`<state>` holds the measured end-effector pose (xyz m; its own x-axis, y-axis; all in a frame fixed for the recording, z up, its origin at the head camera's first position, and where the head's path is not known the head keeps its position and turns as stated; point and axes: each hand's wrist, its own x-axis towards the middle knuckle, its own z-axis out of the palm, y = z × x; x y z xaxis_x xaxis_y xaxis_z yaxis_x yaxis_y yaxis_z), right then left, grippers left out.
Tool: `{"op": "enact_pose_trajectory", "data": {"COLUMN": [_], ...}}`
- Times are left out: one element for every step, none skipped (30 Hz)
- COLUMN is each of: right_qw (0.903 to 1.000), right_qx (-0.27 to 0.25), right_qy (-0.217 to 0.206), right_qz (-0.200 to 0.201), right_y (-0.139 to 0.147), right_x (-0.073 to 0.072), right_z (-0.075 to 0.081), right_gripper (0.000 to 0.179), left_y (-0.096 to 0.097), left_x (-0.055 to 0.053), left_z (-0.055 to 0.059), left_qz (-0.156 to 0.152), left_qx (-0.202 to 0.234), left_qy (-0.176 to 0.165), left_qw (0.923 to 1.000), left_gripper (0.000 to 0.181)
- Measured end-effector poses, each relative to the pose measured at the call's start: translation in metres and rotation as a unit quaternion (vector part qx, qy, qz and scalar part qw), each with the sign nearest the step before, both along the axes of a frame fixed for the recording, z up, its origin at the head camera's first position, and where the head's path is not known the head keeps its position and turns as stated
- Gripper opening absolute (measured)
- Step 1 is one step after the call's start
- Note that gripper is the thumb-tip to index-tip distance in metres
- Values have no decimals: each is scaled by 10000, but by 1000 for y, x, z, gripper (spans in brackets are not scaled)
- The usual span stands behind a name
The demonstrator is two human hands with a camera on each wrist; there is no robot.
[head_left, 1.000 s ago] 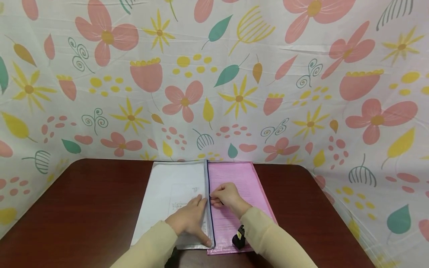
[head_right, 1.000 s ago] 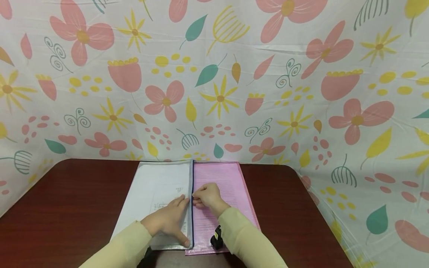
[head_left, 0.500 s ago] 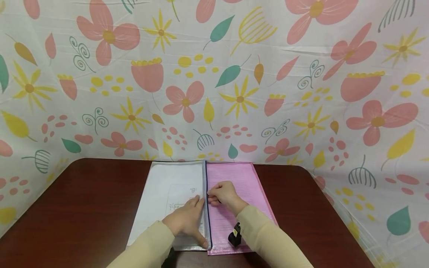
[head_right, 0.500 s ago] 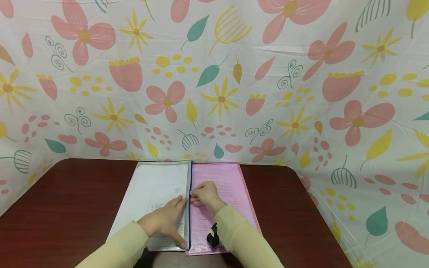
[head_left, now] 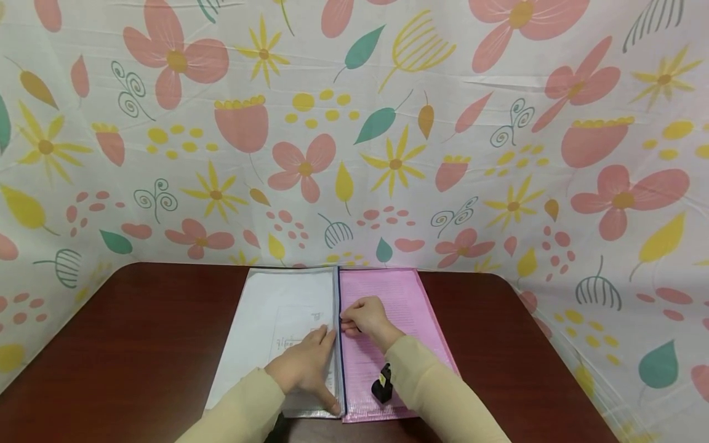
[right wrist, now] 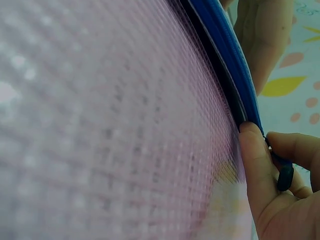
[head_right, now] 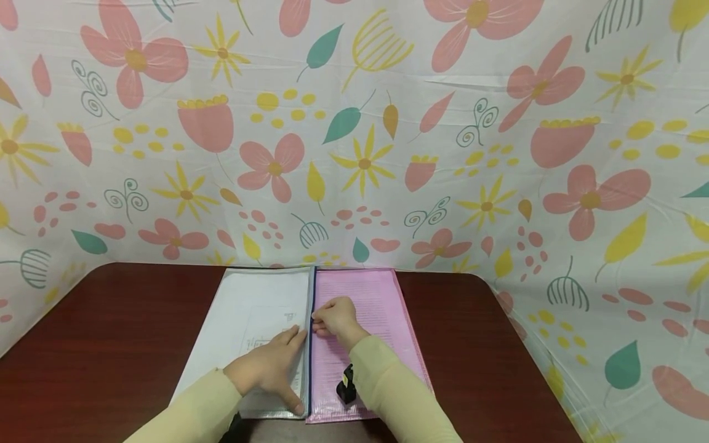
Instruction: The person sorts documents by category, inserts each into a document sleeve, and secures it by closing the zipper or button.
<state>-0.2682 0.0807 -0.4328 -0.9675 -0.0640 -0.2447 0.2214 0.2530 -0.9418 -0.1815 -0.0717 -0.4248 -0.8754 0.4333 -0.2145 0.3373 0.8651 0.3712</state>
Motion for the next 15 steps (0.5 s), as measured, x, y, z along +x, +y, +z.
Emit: {"op": "enact_pose_trajectory", "data": {"right_qw": [10000,10000,10000,10000,10000,10000,10000,9999,9999,9998,9998,9998,9997,9997,9997], "right_qx": [-8,-16,-22,-18,-23,-34,-54,-65,-83,-108,-126,-141,-147,-141,-139], "right_qy": [-2,-6,-16,-38,-41,-52,-68,-81,-111,-136,-145,-158,-168,-173,-168], "right_qz": [-2,-8,-12,-22,-23,-27,-27,-30,-44,-59,-61,-70,-79,-93,-103], "right_y": [0,-1,-1,-2,-2,-2,-2,-3,-3,-3,-4,-4,-4,-4,-4], "right_x": [-1,-1,-2,-3,-3,-3,-4,-4,-5,-6,-7,-7,-8,-9,-10], "right_z": [0,0,-1,0,0,0,0,0,0,1,1,1,1,1,1], "right_gripper": [12,12,12,12,12,12,12,12,11,11,11,11,11,10,11], "left_y": [0,0,0,0,-1,-1,-1,-1,-1,-1,-1,-1,0,0,0], "left_x": [0,1,1,2,2,2,2,2,2,1,1,1,1,0,0], "left_z": [0,0,0,0,0,0,0,0,0,0,0,0,-1,-1,-1], "left_qz": [-8,-11,-22,-35,-41,-59,-71,-84,-94,-101,-105,-112,-108,-101,-95], "left_qx": [7,7,5,4,4,-2,-8,-14,-12,-21,-32,-49,-71,-92,-116], "left_qy": [11,19,36,50,56,65,77,87,96,108,118,129,138,147,151], "left_qw": [10000,10000,10000,10000,10000,10000,9999,9999,9999,9999,9999,9998,9998,9998,9998], "left_gripper": [140,140,140,140,140,139,139,139,139,139,139,139,140,140,140]}}
